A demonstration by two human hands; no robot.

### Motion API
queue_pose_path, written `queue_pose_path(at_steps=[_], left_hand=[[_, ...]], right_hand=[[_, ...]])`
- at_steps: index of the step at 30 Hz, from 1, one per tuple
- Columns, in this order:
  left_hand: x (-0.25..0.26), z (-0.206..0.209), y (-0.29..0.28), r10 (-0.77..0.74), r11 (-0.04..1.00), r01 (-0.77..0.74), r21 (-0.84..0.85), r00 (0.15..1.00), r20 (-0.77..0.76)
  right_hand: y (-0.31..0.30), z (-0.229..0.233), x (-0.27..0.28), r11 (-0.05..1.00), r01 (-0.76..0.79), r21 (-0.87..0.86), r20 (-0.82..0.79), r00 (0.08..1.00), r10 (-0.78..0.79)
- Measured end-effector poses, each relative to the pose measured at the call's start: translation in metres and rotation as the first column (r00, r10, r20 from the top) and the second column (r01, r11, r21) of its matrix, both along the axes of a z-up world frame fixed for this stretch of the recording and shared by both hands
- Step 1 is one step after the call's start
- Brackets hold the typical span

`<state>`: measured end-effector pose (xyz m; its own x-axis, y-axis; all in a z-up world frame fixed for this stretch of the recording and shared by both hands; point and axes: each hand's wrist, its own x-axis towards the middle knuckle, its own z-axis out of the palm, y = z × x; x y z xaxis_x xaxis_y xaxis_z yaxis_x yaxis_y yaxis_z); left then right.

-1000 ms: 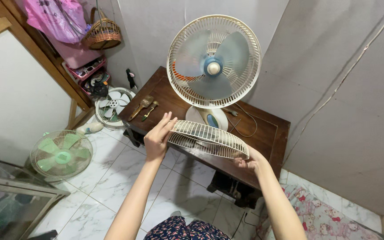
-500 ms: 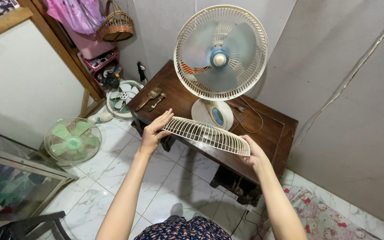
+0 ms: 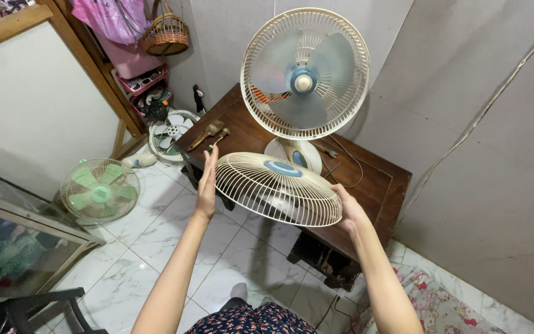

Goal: The person reassembles a white electric fan by attaching the front grille to the fan head and securing it. They then move a green fan onto the table and begin to loosen its grille with a screwdriver.

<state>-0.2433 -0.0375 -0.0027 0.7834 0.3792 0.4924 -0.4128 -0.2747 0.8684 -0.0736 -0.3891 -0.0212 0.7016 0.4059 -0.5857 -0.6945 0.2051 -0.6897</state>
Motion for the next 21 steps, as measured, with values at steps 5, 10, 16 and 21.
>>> queue_pose_path(at_steps=[5, 10, 16, 21], left_hand=[[0.010, -0.031, 0.010, -0.064, 0.841, 0.067, -0.537, 0.998, 0.025], [0.015, -0.062, 0.015, -0.075, 0.711, -0.001, -0.703, 0.994, -0.078], [0.021, -0.086, 0.023, -0.019, 0.853, -0.099, -0.513, 0.975, -0.221], [0.031, -0.087, 0.023, -0.025, 0.907, -0.070, -0.415, 0.976, -0.218]], right_hand=[[-0.004, 0.010, -0.009, 0.971, -0.018, -0.237, 0.180, 0.982, 0.062], [-0.013, -0.003, -0.003, 0.996, -0.071, -0.057, 0.321, 0.943, 0.086], [-0.019, -0.012, 0.007, 0.988, -0.079, -0.130, 0.478, 0.868, 0.132], [-0.011, 0.011, 0.005, 0.974, -0.061, -0.218, 0.523, 0.836, 0.170]])
